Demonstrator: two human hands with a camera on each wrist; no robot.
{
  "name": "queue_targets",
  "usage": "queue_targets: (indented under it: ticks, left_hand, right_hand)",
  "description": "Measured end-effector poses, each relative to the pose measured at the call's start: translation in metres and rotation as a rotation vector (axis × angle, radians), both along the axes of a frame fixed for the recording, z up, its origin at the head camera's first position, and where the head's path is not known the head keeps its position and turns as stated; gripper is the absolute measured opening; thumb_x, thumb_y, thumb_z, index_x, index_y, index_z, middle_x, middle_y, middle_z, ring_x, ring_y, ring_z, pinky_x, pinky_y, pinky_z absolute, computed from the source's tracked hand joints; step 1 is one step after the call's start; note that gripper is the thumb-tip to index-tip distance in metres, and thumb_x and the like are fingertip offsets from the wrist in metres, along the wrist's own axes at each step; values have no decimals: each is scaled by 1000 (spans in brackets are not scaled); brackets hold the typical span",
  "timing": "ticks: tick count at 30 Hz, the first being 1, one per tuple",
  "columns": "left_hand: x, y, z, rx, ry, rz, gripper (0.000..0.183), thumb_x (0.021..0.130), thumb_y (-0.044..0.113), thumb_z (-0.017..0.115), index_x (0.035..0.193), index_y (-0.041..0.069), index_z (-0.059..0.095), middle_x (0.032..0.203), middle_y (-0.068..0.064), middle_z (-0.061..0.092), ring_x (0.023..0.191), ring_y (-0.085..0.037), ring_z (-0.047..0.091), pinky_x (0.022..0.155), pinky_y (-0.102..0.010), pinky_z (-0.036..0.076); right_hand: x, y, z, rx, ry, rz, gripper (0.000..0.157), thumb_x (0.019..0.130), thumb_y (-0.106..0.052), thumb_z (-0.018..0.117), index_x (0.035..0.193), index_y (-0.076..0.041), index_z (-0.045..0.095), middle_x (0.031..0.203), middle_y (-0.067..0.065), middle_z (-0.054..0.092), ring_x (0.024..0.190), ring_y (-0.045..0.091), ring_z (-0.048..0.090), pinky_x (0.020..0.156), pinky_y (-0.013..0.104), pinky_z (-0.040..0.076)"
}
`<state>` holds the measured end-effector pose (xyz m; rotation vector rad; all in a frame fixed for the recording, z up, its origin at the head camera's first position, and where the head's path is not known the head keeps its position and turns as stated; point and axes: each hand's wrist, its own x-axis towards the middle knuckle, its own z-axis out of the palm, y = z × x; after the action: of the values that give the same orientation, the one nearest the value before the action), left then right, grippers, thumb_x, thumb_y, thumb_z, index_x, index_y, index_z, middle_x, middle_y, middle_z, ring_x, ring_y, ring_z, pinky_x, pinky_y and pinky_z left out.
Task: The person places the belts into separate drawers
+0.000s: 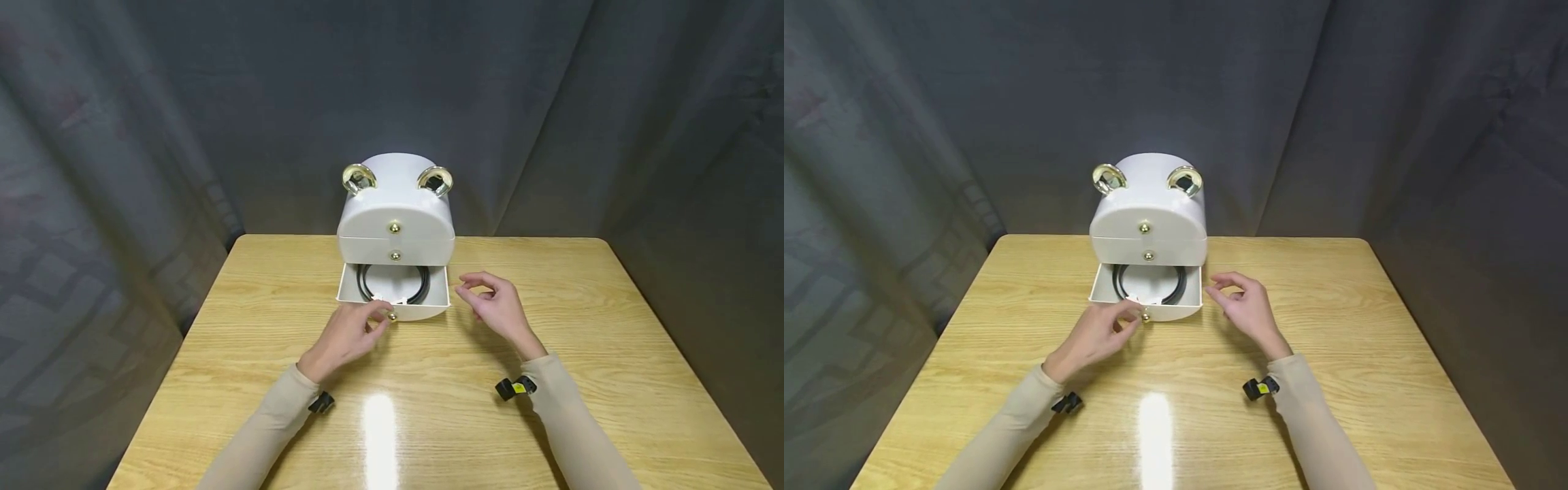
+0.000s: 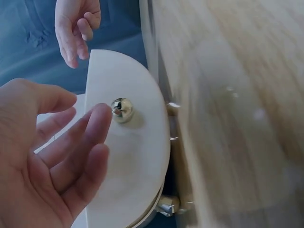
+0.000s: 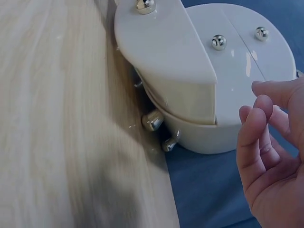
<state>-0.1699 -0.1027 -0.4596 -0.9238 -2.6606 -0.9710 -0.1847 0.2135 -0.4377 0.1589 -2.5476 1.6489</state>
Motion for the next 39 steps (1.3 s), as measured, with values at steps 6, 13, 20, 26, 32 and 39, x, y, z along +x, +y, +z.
queue_targets:
  ticks: [6,13,20,26,32,39]
  left_hand:
    - [-1,3,-6,-76,-81,-19,30,102,19,70,132,15,71,108,-8,83,38,5,27,38,-16,29]
    - [-3,4,-13,-101,-111,-18,35,103,20,69,137,17,69,115,-9,82,40,3,23,39,-17,28]
    - [-9,5,-17,-83,-126,-16,35,102,18,70,136,17,70,118,-8,81,42,2,27,43,-19,33]
    - [-10,5,-20,-64,-117,-19,34,101,16,71,135,17,71,116,-7,82,44,2,33,45,-19,37]
    - [-13,8,-22,-48,-59,-18,34,98,9,73,131,16,74,114,-6,82,50,4,44,48,-17,39]
    - [-14,12,-23,-12,-30,18,28,98,10,75,125,16,78,114,-4,83,47,5,34,45,-16,34]
  right_hand:
    - [7,8,-7,27,-12,-7,33,100,-25,77,126,-5,74,111,20,73,46,5,51,43,22,39]
    - [12,15,-17,28,-26,-14,35,100,-23,77,127,0,72,112,21,73,45,4,50,41,22,36]
    - [17,23,-32,10,-45,-34,32,100,-20,76,123,2,73,107,17,73,44,4,49,41,22,36]
    - [23,30,-42,1,-48,-34,36,100,-17,75,132,1,69,113,15,72,45,4,50,42,22,39]
    - [28,36,-50,35,-83,-27,37,101,-18,74,133,0,68,116,19,73,47,5,51,43,23,41]
    - [33,39,-53,12,-106,-12,37,101,-17,74,133,1,68,120,25,72,48,6,51,45,23,44]
